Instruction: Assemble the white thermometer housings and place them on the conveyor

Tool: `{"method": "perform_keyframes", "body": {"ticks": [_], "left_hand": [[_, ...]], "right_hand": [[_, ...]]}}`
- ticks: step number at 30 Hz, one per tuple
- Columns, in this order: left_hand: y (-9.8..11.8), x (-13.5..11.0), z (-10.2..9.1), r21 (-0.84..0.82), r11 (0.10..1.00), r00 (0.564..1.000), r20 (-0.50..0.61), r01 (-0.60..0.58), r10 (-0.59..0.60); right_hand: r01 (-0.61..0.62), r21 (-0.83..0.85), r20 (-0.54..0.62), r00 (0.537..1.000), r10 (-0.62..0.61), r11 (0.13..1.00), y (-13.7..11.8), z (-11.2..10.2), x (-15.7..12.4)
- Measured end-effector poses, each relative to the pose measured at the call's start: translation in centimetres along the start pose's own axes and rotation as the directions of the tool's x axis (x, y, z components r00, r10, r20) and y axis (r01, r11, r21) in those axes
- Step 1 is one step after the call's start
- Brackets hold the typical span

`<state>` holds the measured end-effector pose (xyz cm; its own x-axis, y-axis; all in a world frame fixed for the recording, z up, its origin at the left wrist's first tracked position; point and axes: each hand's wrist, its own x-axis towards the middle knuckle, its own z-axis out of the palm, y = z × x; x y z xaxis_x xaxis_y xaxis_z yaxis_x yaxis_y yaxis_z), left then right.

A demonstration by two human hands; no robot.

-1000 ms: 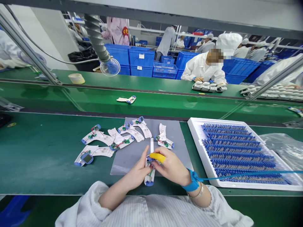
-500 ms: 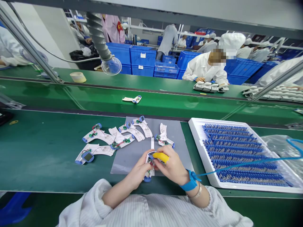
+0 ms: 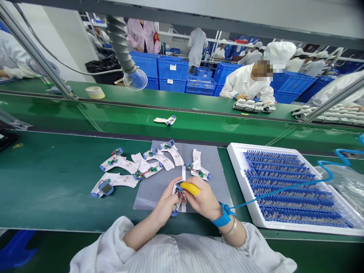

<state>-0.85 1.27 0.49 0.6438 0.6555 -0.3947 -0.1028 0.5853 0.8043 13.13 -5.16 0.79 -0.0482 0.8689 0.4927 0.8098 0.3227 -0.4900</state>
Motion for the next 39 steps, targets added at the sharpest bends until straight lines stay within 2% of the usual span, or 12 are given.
{"method": "perform_keyframes", "body": {"ticks": [3, 7, 11, 14, 17, 20, 23, 27, 31, 33, 36, 39], "left_hand": [[-0.1, 0.3, -0.6, -0.099, 0.995, 1.0, -0.031, 0.002, -0.005], [0.3, 0.4, -0.8, -0.163, 0.986, 0.999, 0.03, 0.023, -0.019], [0.7, 0.4, -0.7, -0.184, 0.983, 1.0, -0.003, 0.011, -0.012], [0.7, 0.3, -0.7, -0.124, 0.992, 1.0, -0.031, -0.008, 0.004], [0.5, 0.2, -0.6, -0.013, 1.0, 0.999, -0.035, -0.021, 0.021], [0.0, 0.3, -0.5, 0.147, 0.986, 0.996, -0.029, -0.074, 0.079], [-0.6, 0.4, -0.6, 0.34, 0.926, 0.985, 0.017, -0.165, 0.169], [-1.5, 0.5, -0.8, 0.504, 0.815, 0.957, 0.106, -0.285, 0.269], [-1.2, 0.2, -0.6, 0.543, 0.741, 0.917, 0.19, -0.395, 0.35], [-0.5, 0.2, -0.3, 0.499, 0.793, 0.936, 0.196, -0.351, 0.291], [0.6, 0.4, -0.2, 0.27, 0.957, 0.974, 0.221, -0.104, 0.043], [1.1, 0.7, -0.3, -0.027, 0.996, 0.968, 0.24, 0.086, -0.077]], "right_hand": [[-0.006, 0.045, -0.061, 0.998, 0.008, 0.999, 0.1, 0.2, -0.3], [-0.071, 0.093, -0.118, 0.99, 0.081, 0.993, 0.0, 0.6, -0.3], [-0.011, 0.071, -0.091, 0.996, 0.017, 0.997, -0.5, 0.1, 0.4], [-0.002, -0.004, -0.008, 1.0, 0.002, 1.0, -0.9, -0.7, 0.8], [-0.031, -0.125, 0.134, 0.99, 0.048, 0.992, -1.3, -1.7, 1.2], [-0.034, -0.238, 0.316, 0.942, 0.11, 0.971, -2.0, -2.7, 1.7], [0.008, -0.325, 0.454, 0.879, 0.148, 0.946, -2.7, -3.5, 2.3], [0.057, -0.398, 0.53, 0.829, 0.179, 0.916, -3.4, -4.3, 3.0], [0.124, -0.422, 0.554, 0.819, 0.147, 0.898, -3.8, -5.0, 3.6], [0.159, -0.427, 0.561, 0.818, 0.123, 0.89, -4.1, -5.4, 4.0], [0.181, -0.419, 0.557, 0.825, 0.094, 0.89, -4.3, -5.8, 4.7], [0.129, -0.356, 0.438, 0.898, 0.044, 0.925, -4.0, -5.7, 4.9]]}}
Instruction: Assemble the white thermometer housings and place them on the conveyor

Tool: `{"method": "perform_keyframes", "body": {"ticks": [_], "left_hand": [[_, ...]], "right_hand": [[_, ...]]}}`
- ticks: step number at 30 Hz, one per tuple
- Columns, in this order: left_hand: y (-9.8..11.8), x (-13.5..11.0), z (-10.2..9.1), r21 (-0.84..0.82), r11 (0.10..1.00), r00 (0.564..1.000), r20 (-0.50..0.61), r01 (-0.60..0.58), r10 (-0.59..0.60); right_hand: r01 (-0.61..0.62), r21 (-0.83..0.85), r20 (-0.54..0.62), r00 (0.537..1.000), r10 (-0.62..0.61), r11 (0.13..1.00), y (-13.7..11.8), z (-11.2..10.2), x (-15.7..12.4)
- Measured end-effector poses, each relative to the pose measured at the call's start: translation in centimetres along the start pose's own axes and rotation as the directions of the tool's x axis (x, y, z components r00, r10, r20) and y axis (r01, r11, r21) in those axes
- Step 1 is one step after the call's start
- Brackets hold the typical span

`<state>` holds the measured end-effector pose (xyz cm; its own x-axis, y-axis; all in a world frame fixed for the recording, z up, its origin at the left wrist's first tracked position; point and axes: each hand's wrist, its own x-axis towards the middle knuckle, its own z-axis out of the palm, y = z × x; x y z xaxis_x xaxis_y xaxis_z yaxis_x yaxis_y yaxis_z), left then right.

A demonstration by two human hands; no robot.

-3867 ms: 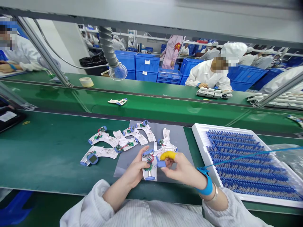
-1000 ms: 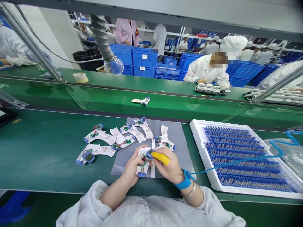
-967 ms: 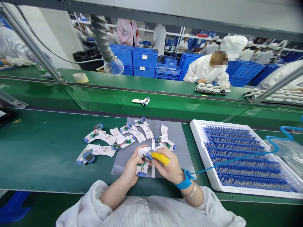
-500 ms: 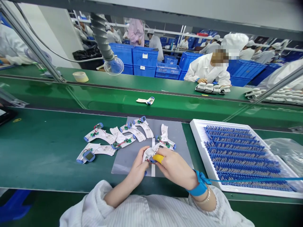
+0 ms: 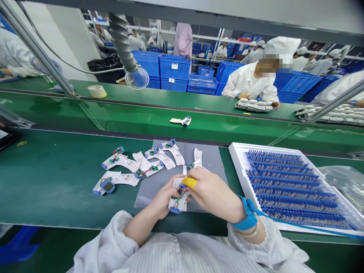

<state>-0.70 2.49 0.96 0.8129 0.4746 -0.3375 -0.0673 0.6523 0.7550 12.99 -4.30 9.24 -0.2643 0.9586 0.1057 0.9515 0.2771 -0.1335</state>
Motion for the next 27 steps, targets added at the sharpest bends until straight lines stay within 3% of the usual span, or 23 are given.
{"method": "perform_keyframes", "body": {"ticks": [3, 5, 7, 9, 11, 14, 17, 23, 25, 27], "left_hand": [[-0.1, 0.1, -0.2, -0.164, 0.986, 0.997, -0.079, -0.015, 0.003], [-0.2, 0.1, -0.2, -0.208, 0.976, 0.988, -0.149, -0.059, 0.028], [-0.4, 0.1, 0.0, -0.209, 0.969, 0.975, -0.205, -0.133, 0.089], [-0.5, 0.1, 0.2, -0.165, 0.964, 0.96, -0.225, -0.207, 0.168], [-0.5, 0.1, 0.3, -0.099, 0.964, 0.952, -0.209, -0.247, 0.222], [-0.6, 0.0, 0.5, -0.014, 0.965, 0.949, -0.187, -0.261, 0.254], [-0.7, 0.0, 0.4, 0.056, 0.963, 0.947, -0.177, -0.264, 0.27], [-0.4, 0.1, 0.4, 0.049, 0.959, 0.929, -0.239, -0.278, 0.282], [-0.3, 0.2, 0.3, -0.032, 0.969, 0.939, -0.255, -0.245, 0.229], [-0.3, 0.2, 0.3, -0.093, 0.981, 0.96, -0.24, -0.172, 0.145]], "right_hand": [[-0.052, 0.24, -0.272, 0.955, 0.119, 0.969, 0.1, 1.0, -0.4], [-0.072, 0.426, -0.363, 0.9, 0.243, 0.902, -0.1, 2.1, -0.9], [-0.14, 0.58, -0.27, 0.897, 0.351, 0.802, -0.3, 3.3, -1.4], [-0.278, 0.694, -0.037, 0.907, 0.419, 0.664, -0.4, 4.5, -1.5], [-0.389, 0.766, 0.157, 0.885, 0.438, 0.512, -0.4, 5.5, -1.5], [-0.389, 0.859, 0.218, 0.867, 0.448, 0.333, -0.4, 6.3, -1.1], [-0.336, 0.913, 0.203, 0.867, 0.455, 0.232, -0.6, 6.7, -0.8], [-0.336, 0.925, 0.241, 0.88, 0.409, 0.177, -0.8, 6.6, -0.9], [-0.311, 0.925, 0.195, 0.881, 0.431, 0.219, -0.3, 6.0, -1.2], [-0.271, 0.91, 0.091, 0.869, 0.486, 0.313, 0.4, 5.3, -1.6]]}}
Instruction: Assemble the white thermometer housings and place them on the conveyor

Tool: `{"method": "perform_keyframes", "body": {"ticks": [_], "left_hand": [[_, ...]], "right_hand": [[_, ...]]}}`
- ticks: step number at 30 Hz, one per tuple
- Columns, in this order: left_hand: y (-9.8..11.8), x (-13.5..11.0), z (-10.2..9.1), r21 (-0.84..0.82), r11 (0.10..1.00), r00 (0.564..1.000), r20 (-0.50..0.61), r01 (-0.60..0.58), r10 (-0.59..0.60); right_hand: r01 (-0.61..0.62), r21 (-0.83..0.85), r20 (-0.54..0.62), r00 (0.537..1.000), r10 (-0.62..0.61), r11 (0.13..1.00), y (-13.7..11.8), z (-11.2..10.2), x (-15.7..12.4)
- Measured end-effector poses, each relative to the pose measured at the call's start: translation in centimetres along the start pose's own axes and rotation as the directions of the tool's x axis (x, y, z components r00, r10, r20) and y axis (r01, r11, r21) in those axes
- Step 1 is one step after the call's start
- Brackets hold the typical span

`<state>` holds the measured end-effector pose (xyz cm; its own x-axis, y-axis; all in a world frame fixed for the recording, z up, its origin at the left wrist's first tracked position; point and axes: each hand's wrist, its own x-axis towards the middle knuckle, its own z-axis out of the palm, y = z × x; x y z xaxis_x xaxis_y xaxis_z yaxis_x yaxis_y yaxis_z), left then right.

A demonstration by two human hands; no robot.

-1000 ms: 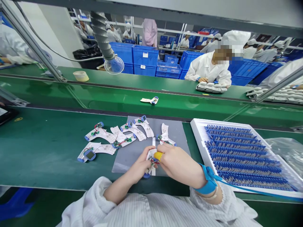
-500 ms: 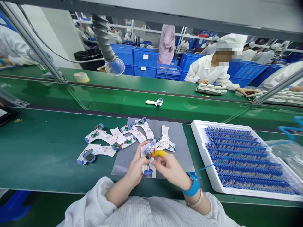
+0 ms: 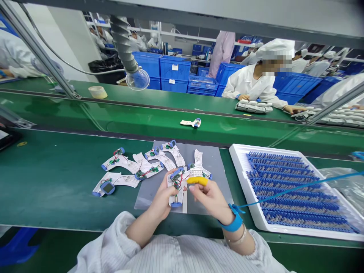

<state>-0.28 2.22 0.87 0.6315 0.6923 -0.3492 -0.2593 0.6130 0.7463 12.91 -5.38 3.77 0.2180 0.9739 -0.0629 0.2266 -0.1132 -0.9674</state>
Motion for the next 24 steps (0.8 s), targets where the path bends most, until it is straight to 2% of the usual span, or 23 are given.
{"method": "perform_keyframes", "body": {"ticks": [2, 3, 6, 8, 13, 17, 19, 21, 23, 24], "left_hand": [[0.0, 0.0, 0.1, 0.001, 0.998, 0.998, 0.012, 0.056, -0.056], [0.0, -0.1, 0.1, 0.004, 0.998, 0.998, 0.019, 0.063, -0.063], [0.0, -0.2, 0.3, 0.009, 1.0, 0.999, 0.048, 0.016, -0.016], [0.1, -0.4, 0.4, 0.048, 0.999, 0.997, 0.074, -0.014, 0.011], [0.4, -0.4, 0.1, 0.225, 0.973, 0.995, 0.097, -0.054, 0.033], [0.3, -0.2, -0.3, 0.294, 0.941, 0.984, 0.108, -0.17, 0.144], [0.4, -0.2, -0.4, 0.351, 0.914, 0.979, 0.094, -0.203, 0.182], [0.4, -0.3, -0.4, 0.403, 0.897, 0.983, 0.086, -0.182, 0.161], [0.5, -0.4, -0.3, 0.439, 0.887, 0.989, 0.094, -0.141, 0.111], [0.5, -0.5, -0.2, 0.453, 0.882, 0.991, 0.102, -0.128, 0.092]], "right_hand": [[0.06, -0.114, -0.06, 0.996, -0.067, 0.992, -0.3, -0.8, 0.0], [0.073, -0.171, -0.048, 0.995, -0.083, 0.982, -0.3, -1.0, 0.0], [0.09, -0.284, 0.094, 0.993, -0.066, 0.955, -0.1, -0.7, 0.2], [0.103, -0.312, 0.14, 0.988, -0.062, 0.945, 0.3, 0.0, 0.3], [0.098, -0.338, 0.106, 0.992, -0.066, 0.936, 1.1, 1.2, 0.5], [0.079, -0.443, 0.015, 0.997, -0.08, 0.893, 1.2, 1.3, 0.5], [0.112, -0.467, 0.001, 0.992, -0.126, 0.877, 1.0, 0.9, 0.5], [0.192, -0.477, -0.065, 0.965, -0.252, 0.858, 0.5, 0.3, 0.5], [0.292, -0.521, -0.156, 0.892, -0.425, 0.802, -0.1, -0.5, 0.5], [0.336, -0.558, -0.165, 0.851, -0.499, 0.758, -0.4, -0.8, 0.6]]}}
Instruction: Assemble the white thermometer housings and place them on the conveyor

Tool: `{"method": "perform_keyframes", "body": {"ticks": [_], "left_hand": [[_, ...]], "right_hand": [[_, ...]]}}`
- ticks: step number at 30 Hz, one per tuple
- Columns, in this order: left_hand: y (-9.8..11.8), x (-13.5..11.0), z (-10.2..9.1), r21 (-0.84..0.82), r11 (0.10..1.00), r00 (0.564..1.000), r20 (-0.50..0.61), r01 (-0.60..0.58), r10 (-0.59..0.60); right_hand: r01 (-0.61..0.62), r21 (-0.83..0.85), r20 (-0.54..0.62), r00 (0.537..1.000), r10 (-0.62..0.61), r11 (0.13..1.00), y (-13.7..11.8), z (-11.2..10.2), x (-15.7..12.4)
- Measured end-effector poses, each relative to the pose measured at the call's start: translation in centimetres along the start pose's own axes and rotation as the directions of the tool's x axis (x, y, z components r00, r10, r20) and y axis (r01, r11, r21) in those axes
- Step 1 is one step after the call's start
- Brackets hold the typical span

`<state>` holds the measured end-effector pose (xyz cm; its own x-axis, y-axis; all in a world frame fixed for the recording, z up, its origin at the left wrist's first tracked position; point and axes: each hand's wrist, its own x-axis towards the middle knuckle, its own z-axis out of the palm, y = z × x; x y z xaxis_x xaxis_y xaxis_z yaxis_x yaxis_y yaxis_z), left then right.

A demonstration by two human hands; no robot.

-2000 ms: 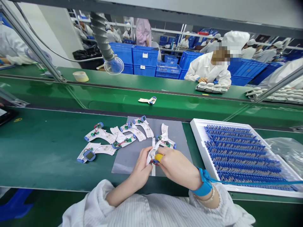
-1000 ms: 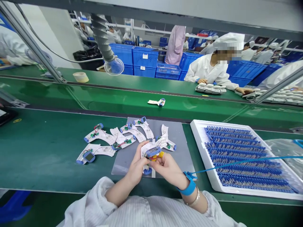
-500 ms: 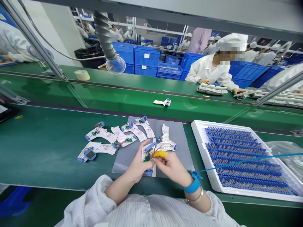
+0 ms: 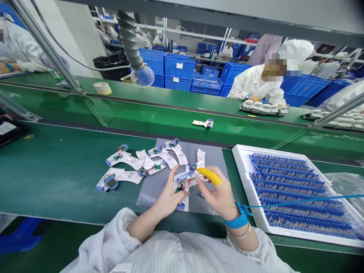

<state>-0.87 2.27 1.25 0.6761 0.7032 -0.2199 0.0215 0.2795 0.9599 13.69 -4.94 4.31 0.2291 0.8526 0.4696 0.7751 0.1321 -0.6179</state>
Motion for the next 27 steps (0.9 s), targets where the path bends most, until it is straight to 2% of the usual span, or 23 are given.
{"method": "perform_keyframes", "body": {"ticks": [2, 5, 12, 15, 19, 24, 27], "left_hand": [[0.0, 0.0, 0.1, 0.033, 0.999, 1.0, 0.012, 0.005, -0.005], [-0.1, 0.0, 0.1, 0.075, 0.997, 1.0, 0.0, -0.013, 0.013], [-0.4, -0.1, 0.0, 0.256, 0.963, 0.996, -0.006, -0.079, 0.084], [-0.5, -0.2, 0.0, 0.316, 0.943, 0.992, -0.038, -0.102, 0.119], [-0.5, -0.1, 0.0, 0.318, 0.941, 0.988, -0.063, -0.117, 0.144], [-0.4, -0.1, 0.0, 0.251, 0.962, 0.992, -0.042, -0.106, 0.12], [-0.6, -0.2, 0.1, 0.282, 0.953, 0.991, -0.032, -0.113, 0.127]], "right_hand": [[0.128, -0.065, 0.024, 0.992, -0.126, 0.99, -0.2, -0.6, 0.5], [0.243, -0.123, 0.181, 0.959, -0.219, 0.962, -0.5, -0.8, 1.1], [0.274, -0.171, 0.271, 0.936, -0.222, 0.946, -0.5, -0.5, 1.3], [0.243, -0.159, 0.268, 0.944, -0.195, 0.957, -0.3, -0.4, 1.1], [0.18, -0.154, 0.253, 0.958, -0.137, 0.972, 0.2, -0.3, 0.6], [0.205, -0.071, 0.138, 0.971, -0.194, 0.976, 1.0, 0.3, -0.3], [0.21, -0.041, 0.099, 0.974, -0.205, 0.977, 1.1, 0.6, -0.8]]}}
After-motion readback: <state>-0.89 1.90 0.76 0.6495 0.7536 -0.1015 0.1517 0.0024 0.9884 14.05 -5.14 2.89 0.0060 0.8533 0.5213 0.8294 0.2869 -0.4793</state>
